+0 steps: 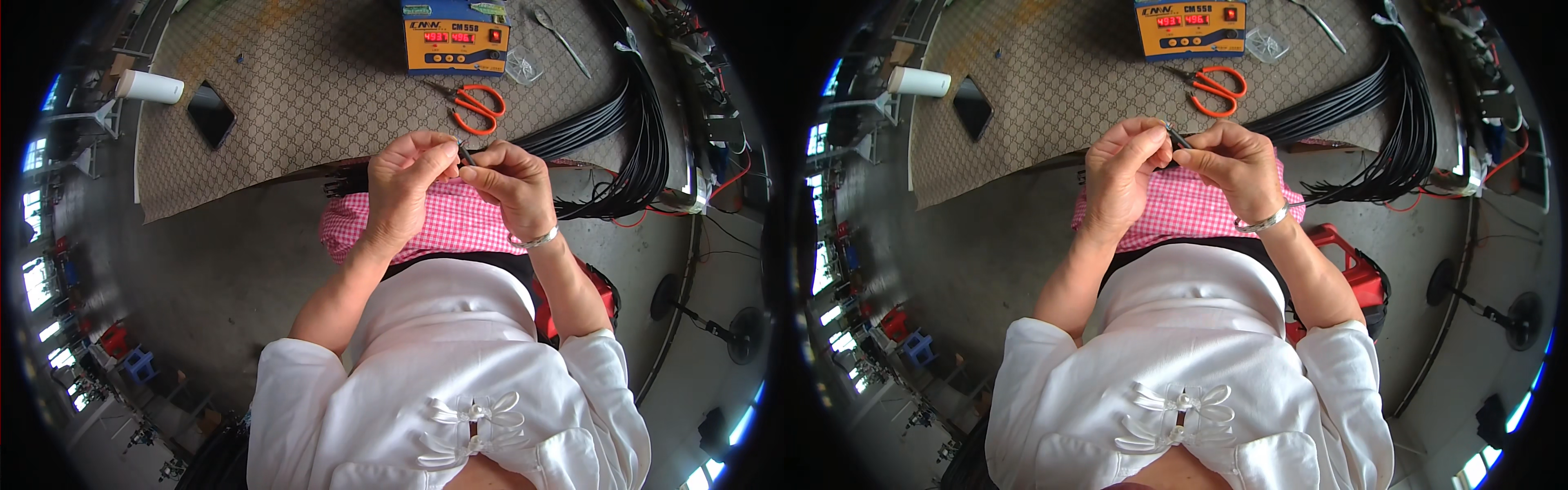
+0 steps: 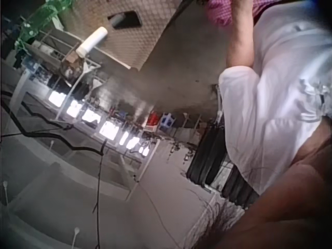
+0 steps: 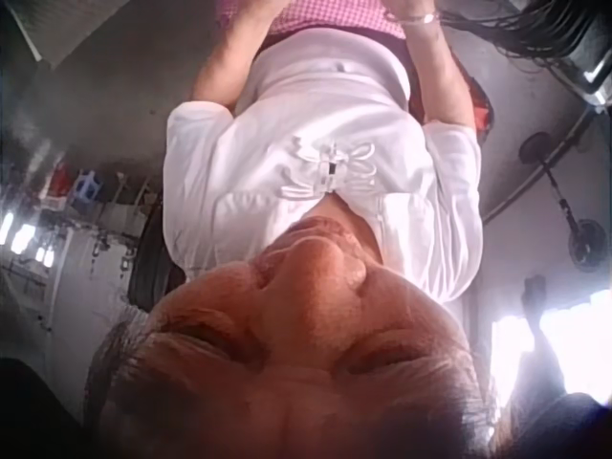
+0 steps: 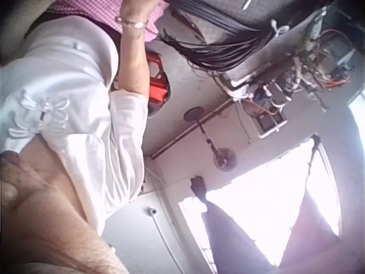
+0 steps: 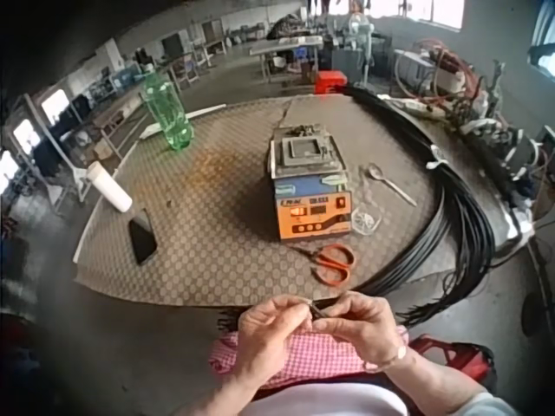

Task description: The person is tinning the ends of wires by dipping them into a solder pot and then inspecting the cable assembly.

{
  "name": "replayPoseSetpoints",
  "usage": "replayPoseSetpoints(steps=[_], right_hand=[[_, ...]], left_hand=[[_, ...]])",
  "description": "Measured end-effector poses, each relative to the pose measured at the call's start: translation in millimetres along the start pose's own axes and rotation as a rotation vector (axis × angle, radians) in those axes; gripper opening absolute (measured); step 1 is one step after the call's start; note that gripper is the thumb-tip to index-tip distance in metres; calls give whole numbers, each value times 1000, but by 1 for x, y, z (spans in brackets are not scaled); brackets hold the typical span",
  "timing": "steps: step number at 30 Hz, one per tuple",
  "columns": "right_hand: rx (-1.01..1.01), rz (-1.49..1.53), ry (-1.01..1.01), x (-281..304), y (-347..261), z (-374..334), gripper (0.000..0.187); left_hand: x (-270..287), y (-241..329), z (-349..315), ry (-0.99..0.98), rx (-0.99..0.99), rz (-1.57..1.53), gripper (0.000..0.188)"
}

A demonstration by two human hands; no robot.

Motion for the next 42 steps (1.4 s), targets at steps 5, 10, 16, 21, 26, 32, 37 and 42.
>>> replayPoseSetpoints(steps=[5,10,16,21,26,32,37,42], right_hand=[[-10,-90,-8,1,-7,0,9],[-23,-128,-24,2,-8,1,9],[-12,100,71,-7,1,-1,9],[-7,191,77,-12,7,0,8],[-96,165,46,-12,10,1,7],[-70,123,0,-6,8,2,7],[-47,40,-31,-4,4,3,7],[187,-185,35,1,1,6,8]], left_hand=[[1,6,2,-51,42,122,9],[2,10,4,-83,22,182,8],[3,-2,3,52,-50,-70,8],[0,-20,1,115,89,-344,8],[4,-34,-3,176,194,-449,12],[3,-12,1,169,163,-229,16],[7,-8,3,127,151,-110,15],[5,-19,-2,136,289,-282,15]])
Point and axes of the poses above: each hand's wrist, its own z-axis towards the middle knuckle, its own x-axis out of the back of the hand, y = z × x, the point moved 7 cm from there along z, towards the middle knuckle, and after that the axes turned 14 degrees about -z, right-handed, at the moved point
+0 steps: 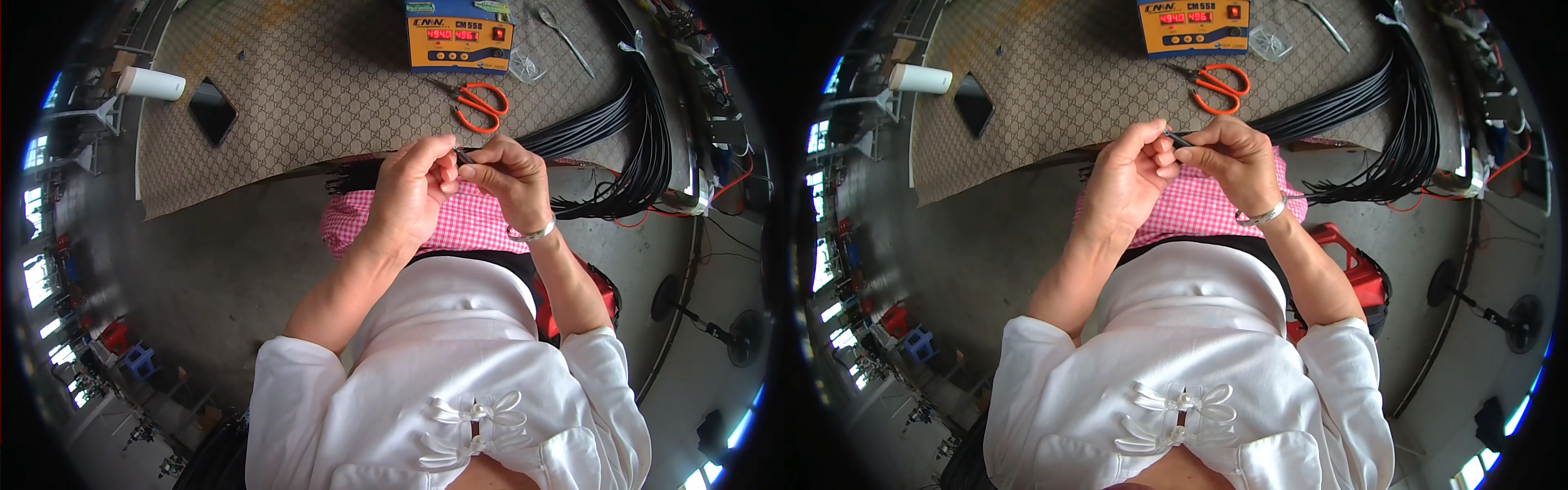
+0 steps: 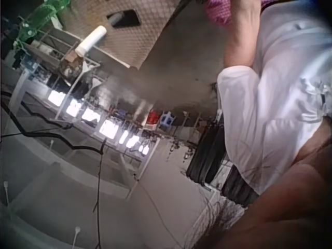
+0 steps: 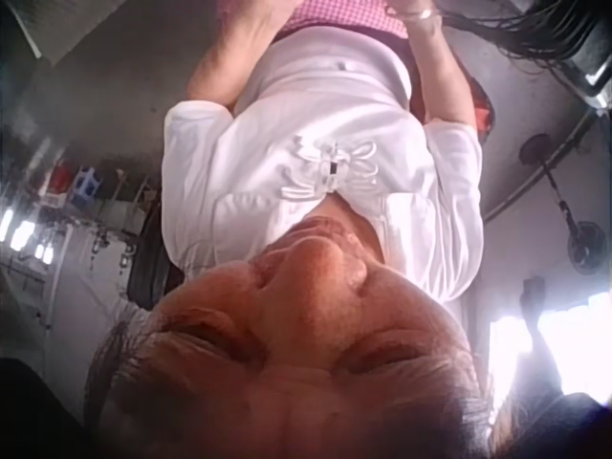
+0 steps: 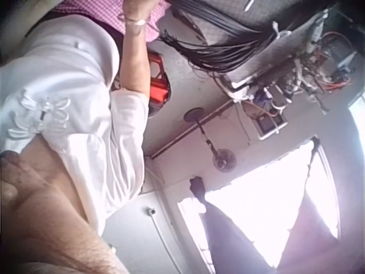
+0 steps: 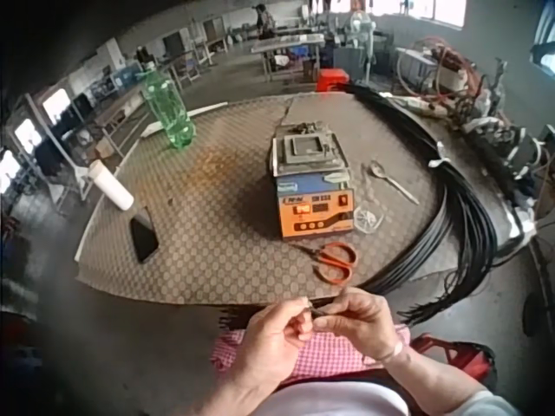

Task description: The person is tinning the ends of wires by dipping them into a solder pot and then inspecting the cable assembly.

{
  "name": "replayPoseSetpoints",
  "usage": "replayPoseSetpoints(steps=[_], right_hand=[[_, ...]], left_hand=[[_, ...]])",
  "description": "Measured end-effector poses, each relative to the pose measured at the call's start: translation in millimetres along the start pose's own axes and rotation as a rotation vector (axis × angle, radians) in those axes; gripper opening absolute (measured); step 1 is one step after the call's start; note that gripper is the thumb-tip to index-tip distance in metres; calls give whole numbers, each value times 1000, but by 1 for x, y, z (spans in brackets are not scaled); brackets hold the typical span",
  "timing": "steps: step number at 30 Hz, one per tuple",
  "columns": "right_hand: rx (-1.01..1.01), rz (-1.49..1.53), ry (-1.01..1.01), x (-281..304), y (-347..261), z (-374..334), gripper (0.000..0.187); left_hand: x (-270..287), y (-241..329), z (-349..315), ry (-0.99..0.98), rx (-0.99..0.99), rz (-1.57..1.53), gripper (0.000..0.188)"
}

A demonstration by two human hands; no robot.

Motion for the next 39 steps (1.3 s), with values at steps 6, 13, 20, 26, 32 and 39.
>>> replayPoseSetpoints(steps=[6,13,20,26,32,39], right_hand=[[-7,158,-42,4,3,5,9],[-33,169,-48,5,5,4,9],[-77,213,-48,5,4,4,9],[-122,283,-113,7,1,6,8],[-19,41,-41,31,-9,13,8],[160,-845,202,97,-40,50,13]], left_hand=[[-9,-3,-3,-20,22,-52,24],[-9,-3,-3,-134,30,-56,21],[-11,-5,0,-215,7,-49,15],[-14,-4,2,-205,-25,-12,16],[-8,-1,5,-151,20,-10,18],[19,0,14,-4,12,87,16]])
Point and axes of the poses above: each hand's wrist, its own z-axis towards the middle knuckle, its own x-axis out of the back of the hand, y = z × x, the point moved 7 cm from there along z, towards the middle knuckle, and after that the axes turned 14 degrees about -z, right-handed, at the moved point
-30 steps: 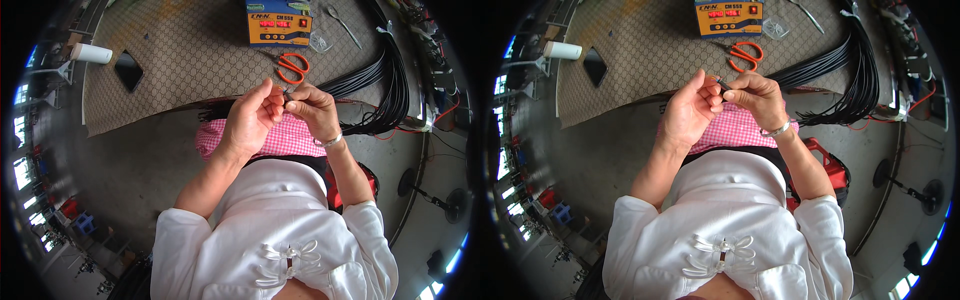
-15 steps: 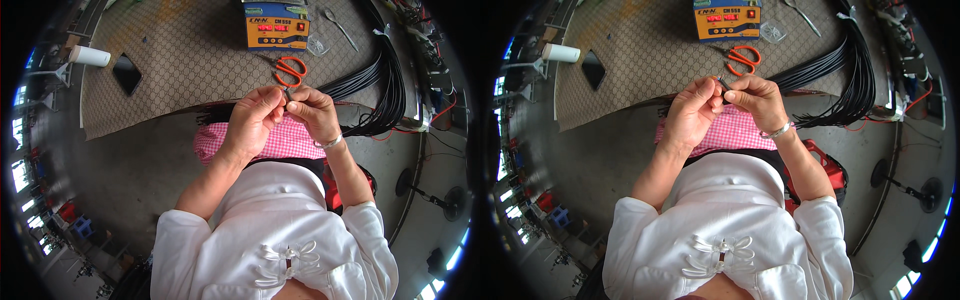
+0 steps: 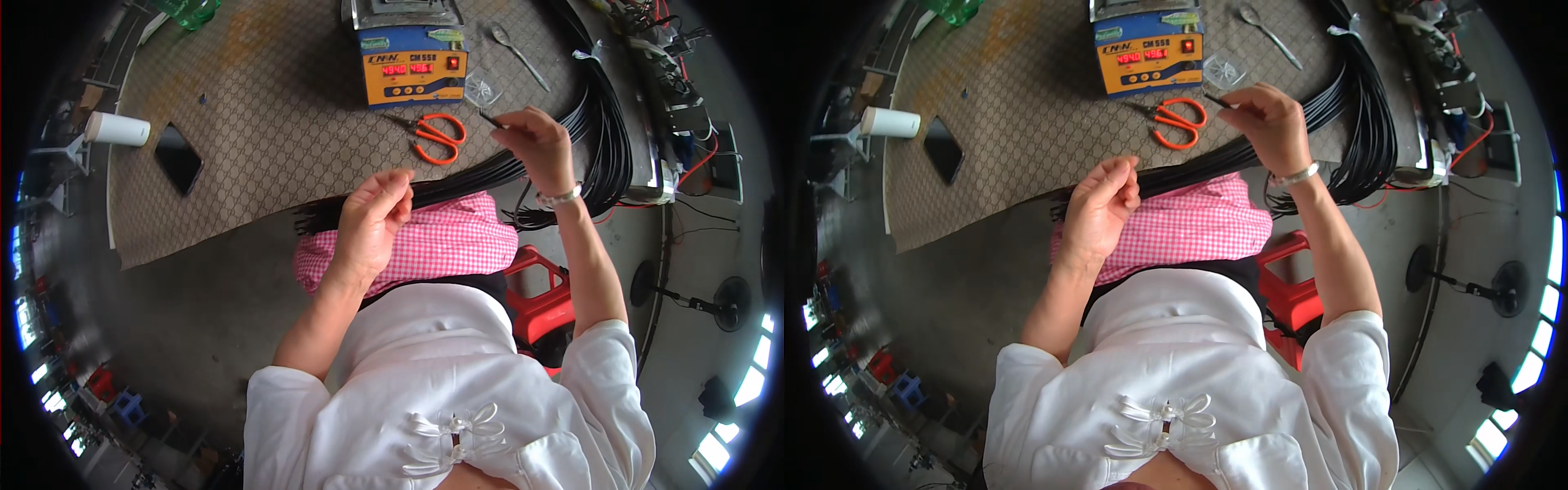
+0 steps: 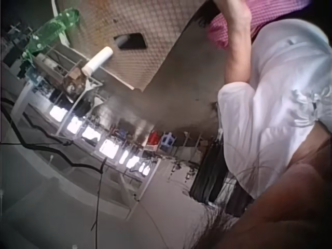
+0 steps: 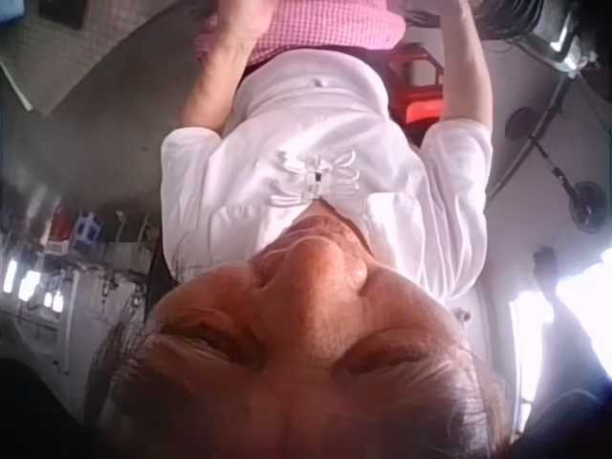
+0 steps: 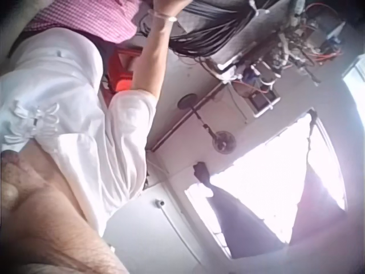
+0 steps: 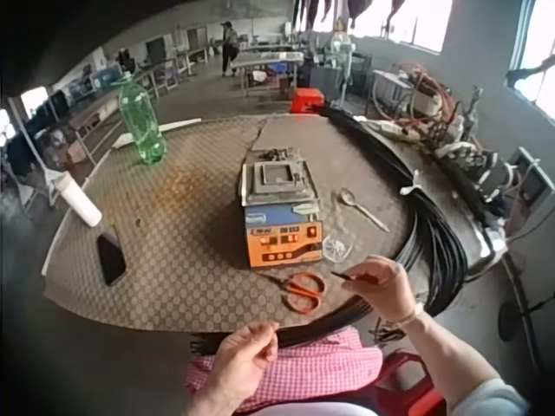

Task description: The person is tinning the ends of wires by dipping them into a solder pot and then inspecting the cable assembly.

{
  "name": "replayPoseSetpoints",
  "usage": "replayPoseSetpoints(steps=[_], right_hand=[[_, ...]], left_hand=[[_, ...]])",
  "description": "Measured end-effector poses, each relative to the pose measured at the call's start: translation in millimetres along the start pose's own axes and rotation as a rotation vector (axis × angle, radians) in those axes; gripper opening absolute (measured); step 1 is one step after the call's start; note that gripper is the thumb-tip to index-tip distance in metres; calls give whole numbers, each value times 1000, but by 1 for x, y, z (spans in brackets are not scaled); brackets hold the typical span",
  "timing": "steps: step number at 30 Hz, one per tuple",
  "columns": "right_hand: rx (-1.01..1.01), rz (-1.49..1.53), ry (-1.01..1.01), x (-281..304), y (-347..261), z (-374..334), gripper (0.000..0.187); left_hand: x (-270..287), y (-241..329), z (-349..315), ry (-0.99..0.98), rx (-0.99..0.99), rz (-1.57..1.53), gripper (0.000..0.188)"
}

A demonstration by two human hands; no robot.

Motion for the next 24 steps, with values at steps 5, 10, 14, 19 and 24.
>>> replayPoseSetpoints(steps=[5,10,14,19,24], right_hand=[[180,-404,41,8,23,39,14],[145,-755,-92,-8,48,67,5],[111,-927,-227,-19,58,79,5],[157,-998,-286,-27,60,85,7],[167,-1030,-311,-29,60,87,9]], left_hand=[[16,-1,8,41,-32,64,13],[28,1,16,71,-39,80,12],[38,0,21,101,-22,94,15],[41,-1,27,107,-12,91,15],[41,-3,30,114,0,93,15]])
Point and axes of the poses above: each hand's wrist, its own z-axis towards the middle knuckle, its own x-axis out of the back of the hand, y = z × x, the point moved 7 cm from there along z, towards the middle knuckle, and after that the axes turned 14 degrees about -z, right-handed, at the moved point
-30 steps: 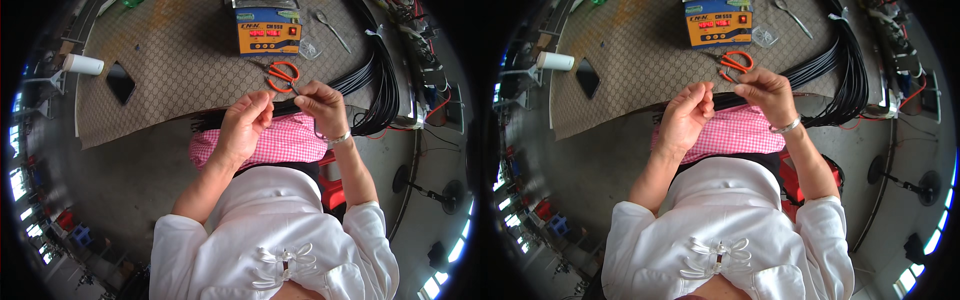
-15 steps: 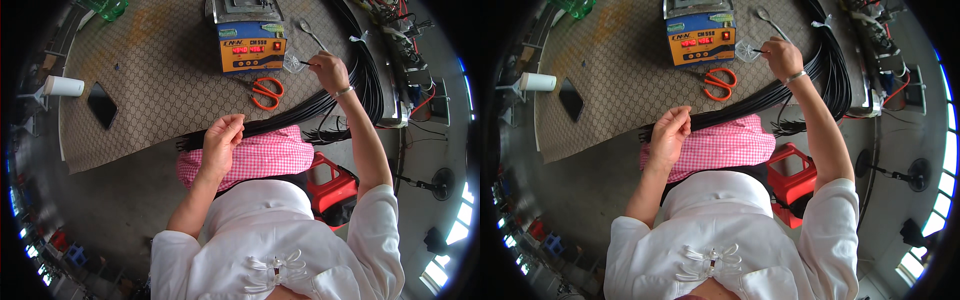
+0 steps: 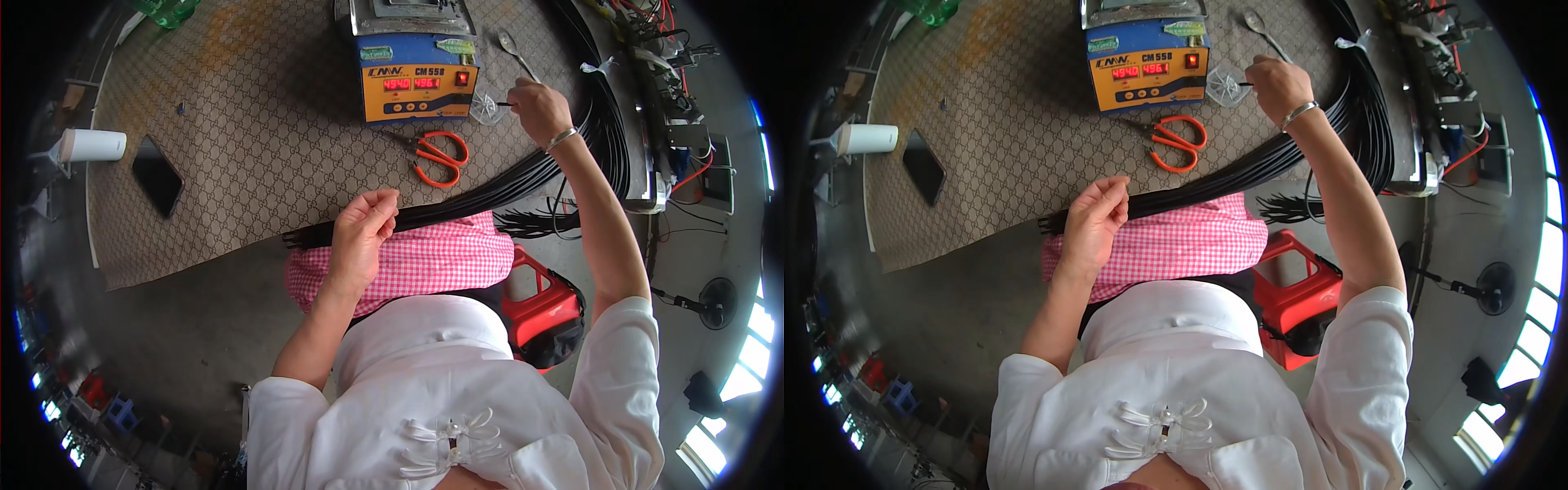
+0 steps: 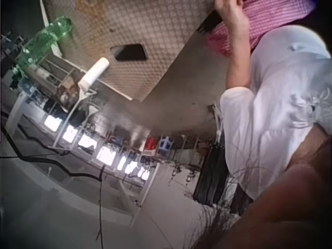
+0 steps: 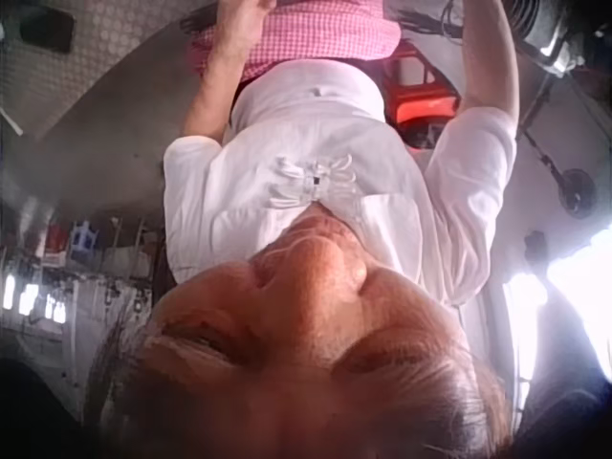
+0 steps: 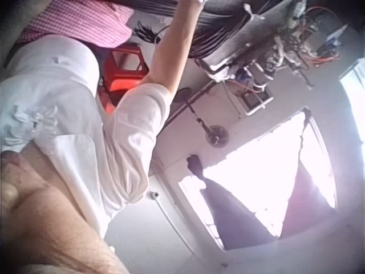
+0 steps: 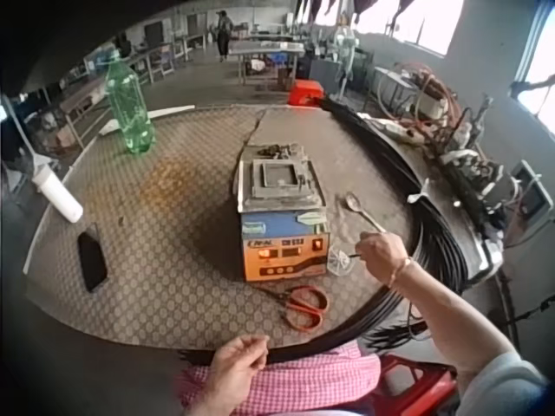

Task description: The person is tinning the ends of wires by dipping them into a solder pot and then inspecting the cable assembly.

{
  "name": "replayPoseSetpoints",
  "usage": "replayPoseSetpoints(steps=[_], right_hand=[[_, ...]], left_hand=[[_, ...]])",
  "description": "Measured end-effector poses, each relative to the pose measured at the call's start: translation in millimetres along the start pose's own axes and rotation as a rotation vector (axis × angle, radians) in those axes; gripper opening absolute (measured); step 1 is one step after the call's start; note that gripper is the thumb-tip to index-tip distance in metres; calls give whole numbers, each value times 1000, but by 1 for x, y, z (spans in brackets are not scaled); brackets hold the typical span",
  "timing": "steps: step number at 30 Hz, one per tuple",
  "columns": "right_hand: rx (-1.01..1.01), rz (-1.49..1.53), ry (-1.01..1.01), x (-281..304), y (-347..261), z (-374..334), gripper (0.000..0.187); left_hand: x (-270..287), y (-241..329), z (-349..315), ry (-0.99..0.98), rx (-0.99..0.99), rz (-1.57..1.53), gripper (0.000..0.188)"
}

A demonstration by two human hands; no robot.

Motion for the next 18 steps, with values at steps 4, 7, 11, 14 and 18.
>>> replayPoseSetpoints(steps=[4,7,11,14,18], right_hand=[[-22,75,7,5,4,-2,9],[-19,189,70,8,12,-7,11],[15,320,73,10,13,-11,11],[-21,322,56,6,16,-11,11],[-53,308,-39,-4,19,-5,12]], left_hand=[[2,1,1,6,5,-7,13],[2,0,2,-4,4,-14,13],[4,-1,2,-9,5,-20,13],[4,-1,1,7,4,-2,15],[4,-1,1,-7,8,-3,15]])
Point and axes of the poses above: each hand's wrist, its own z-axis towards the middle knuckle, its own x-axis out of the back of the hand, y = z × x, the point moved 7 cm from there along z, towards the middle knuckle, and after that the axes turned 14 degrees about -z, right-handed, at the moved point
